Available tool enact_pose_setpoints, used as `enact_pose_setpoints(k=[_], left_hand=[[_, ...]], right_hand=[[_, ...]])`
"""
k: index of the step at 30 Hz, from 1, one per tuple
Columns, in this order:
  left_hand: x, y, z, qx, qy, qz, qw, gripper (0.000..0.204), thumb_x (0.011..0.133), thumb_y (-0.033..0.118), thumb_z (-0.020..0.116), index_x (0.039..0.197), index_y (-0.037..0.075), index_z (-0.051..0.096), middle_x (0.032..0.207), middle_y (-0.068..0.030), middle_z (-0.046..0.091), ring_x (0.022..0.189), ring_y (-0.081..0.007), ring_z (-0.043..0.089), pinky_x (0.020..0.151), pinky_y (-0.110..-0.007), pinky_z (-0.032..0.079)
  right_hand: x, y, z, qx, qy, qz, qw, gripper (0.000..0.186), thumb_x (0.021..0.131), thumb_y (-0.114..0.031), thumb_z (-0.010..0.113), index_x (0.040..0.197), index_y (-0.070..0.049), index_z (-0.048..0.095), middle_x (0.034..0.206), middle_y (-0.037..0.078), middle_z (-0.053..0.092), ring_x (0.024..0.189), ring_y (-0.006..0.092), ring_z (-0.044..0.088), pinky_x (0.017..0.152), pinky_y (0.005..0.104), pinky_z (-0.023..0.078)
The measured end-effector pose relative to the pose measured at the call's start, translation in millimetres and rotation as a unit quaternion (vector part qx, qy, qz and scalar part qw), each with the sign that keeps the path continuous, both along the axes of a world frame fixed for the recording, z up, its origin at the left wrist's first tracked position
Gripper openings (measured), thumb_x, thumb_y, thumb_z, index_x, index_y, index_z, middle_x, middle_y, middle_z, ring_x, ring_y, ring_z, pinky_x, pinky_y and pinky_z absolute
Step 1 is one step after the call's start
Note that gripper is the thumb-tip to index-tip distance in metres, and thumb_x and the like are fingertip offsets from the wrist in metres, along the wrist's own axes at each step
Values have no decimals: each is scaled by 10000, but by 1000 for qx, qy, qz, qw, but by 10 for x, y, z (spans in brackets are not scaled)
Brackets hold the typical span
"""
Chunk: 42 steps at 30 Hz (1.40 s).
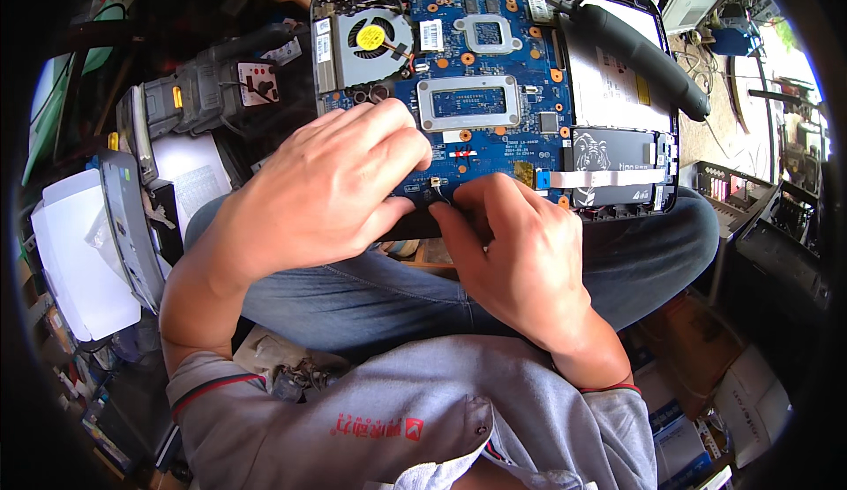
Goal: The person uses a power screwdriver to remove screws from a laptop motherboard and detaches internal components. They then remove the hard drive and battery from the laptop chassis.
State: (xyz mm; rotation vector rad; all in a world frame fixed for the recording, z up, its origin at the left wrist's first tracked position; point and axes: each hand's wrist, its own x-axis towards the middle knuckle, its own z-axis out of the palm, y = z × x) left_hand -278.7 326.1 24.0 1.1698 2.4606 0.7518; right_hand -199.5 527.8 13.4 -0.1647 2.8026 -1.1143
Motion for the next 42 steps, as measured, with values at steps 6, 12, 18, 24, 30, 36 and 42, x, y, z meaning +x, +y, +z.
enact_pose_setpoints(k=[6,12,18,24,30,36,42], left_hand=[[58,21,-38,1,47,3,999,396,687,62,773,1040,32,595,1030,-110,543,951,-313,594,809,-405,485],[73,26,-104,17,79,5,997,390,676,72,741,1030,27,585,1026,-108,539,939,-306,589,789,-409,483],[72,48,-102,32,72,12,997,385,674,67,727,1027,16,581,1023,-112,538,931,-309,592,787,-409,486],[95,54,-196,47,102,6,994,378,677,66,726,1018,2,574,1029,-115,538,934,-305,599,785,-406,498],[97,43,-208,40,108,15,993,392,677,68,743,1027,2,580,1033,-118,536,927,-299,600,793,-400,505],[64,49,-144,47,65,-2,997,378,710,98,779,1019,13,579,1040,-110,540,948,-313,597,820,-408,503],[67,79,22,-11,26,11,1000,345,728,92,775,1012,29,590,1017,-122,551,943,-326,607,808,-419,499]], right_hand=[[-62,-51,-71,51,-3,42,998,234,889,-167,678,787,-29,520,603,173,632,490,363,638,448,462,504],[-140,-106,-67,72,-51,42,995,147,797,-117,725,768,-41,603,614,162,642,564,368,661,534,442,525],[-183,-59,-95,67,-48,48,995,126,771,-103,706,741,-28,610,619,162,644,568,360,665,548,424,533],[-176,-60,-99,45,-33,54,997,195,784,-119,666,694,-12,530,542,201,592,510,404,635,507,489,526],[-130,-75,-26,49,-65,64,995,124,758,-63,726,743,-21,610,632,142,658,552,319,670,532,375,523],[92,92,43,-15,9,57,998,147,824,-47,771,849,-14,631,706,118,672,559,257,665,519,329,507],[607,587,104,-238,-147,-98,955,287,907,-88,760,1142,40,657,746,54,666,567,87,610,521,257,473]])
